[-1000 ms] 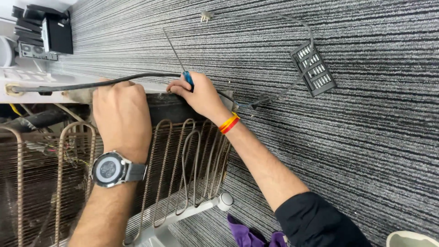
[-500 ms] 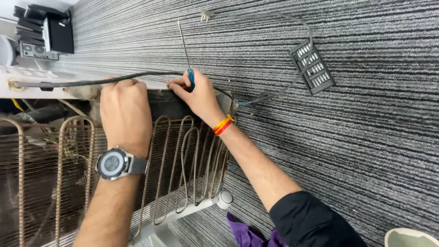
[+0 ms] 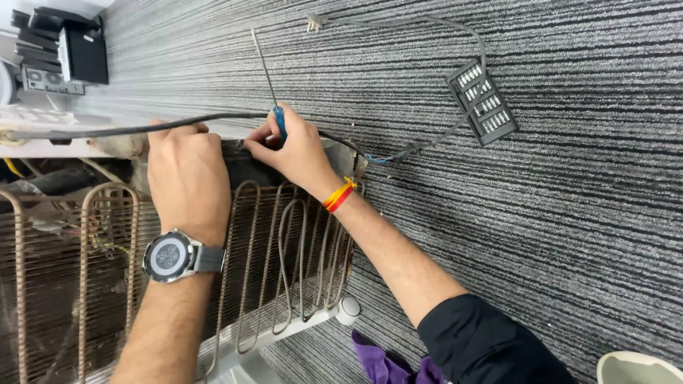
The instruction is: The recorder is repairing a water dispenser, specifically working on the rear condenser coils and internals.
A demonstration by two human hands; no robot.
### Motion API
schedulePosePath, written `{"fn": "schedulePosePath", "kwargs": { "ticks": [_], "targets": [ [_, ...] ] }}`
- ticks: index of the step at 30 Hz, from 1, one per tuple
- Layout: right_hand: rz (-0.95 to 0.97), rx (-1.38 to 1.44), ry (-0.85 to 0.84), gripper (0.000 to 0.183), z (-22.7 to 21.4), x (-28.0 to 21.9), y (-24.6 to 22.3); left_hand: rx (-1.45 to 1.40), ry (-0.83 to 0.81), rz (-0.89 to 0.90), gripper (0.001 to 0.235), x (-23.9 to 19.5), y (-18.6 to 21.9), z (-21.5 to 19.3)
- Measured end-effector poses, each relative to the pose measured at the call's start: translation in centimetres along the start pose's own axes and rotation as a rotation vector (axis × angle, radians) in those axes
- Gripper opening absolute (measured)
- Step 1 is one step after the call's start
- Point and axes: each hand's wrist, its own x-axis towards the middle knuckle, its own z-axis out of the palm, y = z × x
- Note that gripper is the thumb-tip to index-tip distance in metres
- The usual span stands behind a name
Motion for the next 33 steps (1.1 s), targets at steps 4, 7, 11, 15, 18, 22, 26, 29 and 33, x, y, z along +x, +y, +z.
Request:
{"fn": "schedulePosePath", "kwargs": {
  "ticks": [4,7,11,15,18,22,26,29,33],
  "targets": [
    [-0.021,0.008,0.002,0.043,0.3,-0.2,0.7,0.013,-0.017,0.004,0.010,0.1,0.1,-0.2],
    [-0.032,-0.009,0.001,0.041,0.6,-0.5,0.4,0.015,-0.001,0.002,0.011,0.0,0.0,0.0],
    [0.009,0.032,0.014,0.039,0.9,-0.8,0.9,0.051,-0.033,0.005,0.011,0.0,0.0,0.0],
    [0.008,0.079,-0.002,0.042,-1.3,-1.4,-0.4,-0.006,0.019,0.017,0.012,-0.3,-0.1,0.4],
    [0.134,0.170,0.025,0.026,-5.3,-2.6,-3.3,-0.024,0.024,0.010,0.014,-0.5,-0.7,0.3],
    [0.228,0.094,0.026,0.049,-12.4,-6.2,-1.5,-0.058,0.086,0.085,0.014,-0.6,-1.2,0.5],
    [0.262,-0.226,-0.007,0.050,-17.5,-10.4,-1.2,-0.066,0.063,0.066,0.014,-1.1,-1.1,1.1],
    [0.226,-0.615,-0.079,0.035,-19.1,-13.1,-0.2,-0.009,0.156,0.085,0.014,-0.9,-0.7,0.3],
    [0.239,-0.947,-0.288,0.020,-19.7,-15.4,1.5,0.059,0.125,0.026,0.015,-1.4,-1.3,1.7]
  ]
}}
